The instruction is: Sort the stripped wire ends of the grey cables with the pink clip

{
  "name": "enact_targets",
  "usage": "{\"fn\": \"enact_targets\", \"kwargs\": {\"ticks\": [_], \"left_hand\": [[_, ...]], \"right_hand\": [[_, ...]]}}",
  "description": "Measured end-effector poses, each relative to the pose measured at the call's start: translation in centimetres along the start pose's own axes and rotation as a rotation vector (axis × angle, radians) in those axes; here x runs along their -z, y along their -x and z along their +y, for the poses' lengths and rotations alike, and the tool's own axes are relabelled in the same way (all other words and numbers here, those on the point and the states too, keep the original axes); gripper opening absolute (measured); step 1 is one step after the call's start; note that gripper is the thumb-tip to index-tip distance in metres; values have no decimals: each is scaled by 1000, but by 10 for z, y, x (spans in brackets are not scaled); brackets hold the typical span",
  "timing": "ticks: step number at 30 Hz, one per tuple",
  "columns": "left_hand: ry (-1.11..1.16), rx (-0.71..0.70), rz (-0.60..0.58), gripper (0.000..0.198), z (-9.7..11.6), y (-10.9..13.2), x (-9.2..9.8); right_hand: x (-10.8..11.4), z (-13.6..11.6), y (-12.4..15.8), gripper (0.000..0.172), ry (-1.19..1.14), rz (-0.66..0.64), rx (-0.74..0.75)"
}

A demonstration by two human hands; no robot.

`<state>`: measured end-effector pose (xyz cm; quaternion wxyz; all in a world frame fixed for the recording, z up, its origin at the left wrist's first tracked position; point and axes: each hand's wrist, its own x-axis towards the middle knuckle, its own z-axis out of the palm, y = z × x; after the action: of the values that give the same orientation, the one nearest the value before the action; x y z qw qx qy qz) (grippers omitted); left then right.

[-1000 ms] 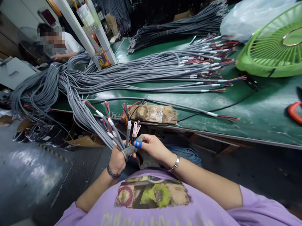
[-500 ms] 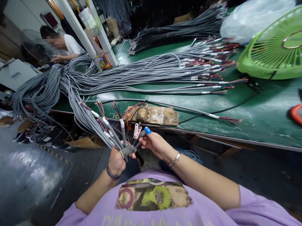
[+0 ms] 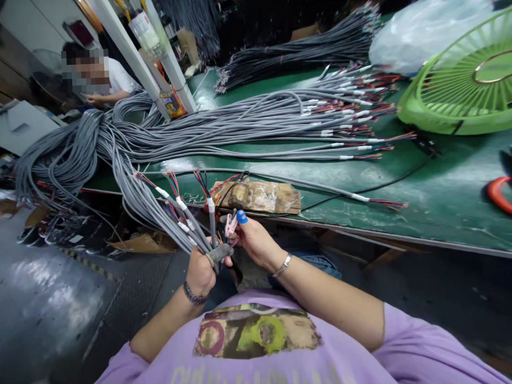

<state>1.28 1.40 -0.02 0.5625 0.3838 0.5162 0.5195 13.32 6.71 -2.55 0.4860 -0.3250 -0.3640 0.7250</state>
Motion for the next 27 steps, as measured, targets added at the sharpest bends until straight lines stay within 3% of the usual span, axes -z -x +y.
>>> {"fn": "enact_targets", "kwargs": {"ticks": [2,10,21,27], "left_hand": [[-2,1,0,26,-1,-1,0],[-4,11,8,22,-1,0,0],[-2,-57,-14,22,-3,8,7],[-31,-118,9,23,-5,12,10]], "right_hand": [[-2,1,-2,54,-106,-46,-58],[-5,1,-3,48,-241,-4,-78],[4,-4,1,46,-416,-128,-283],[3,-5,3,31,-314,-88,-193]]}}
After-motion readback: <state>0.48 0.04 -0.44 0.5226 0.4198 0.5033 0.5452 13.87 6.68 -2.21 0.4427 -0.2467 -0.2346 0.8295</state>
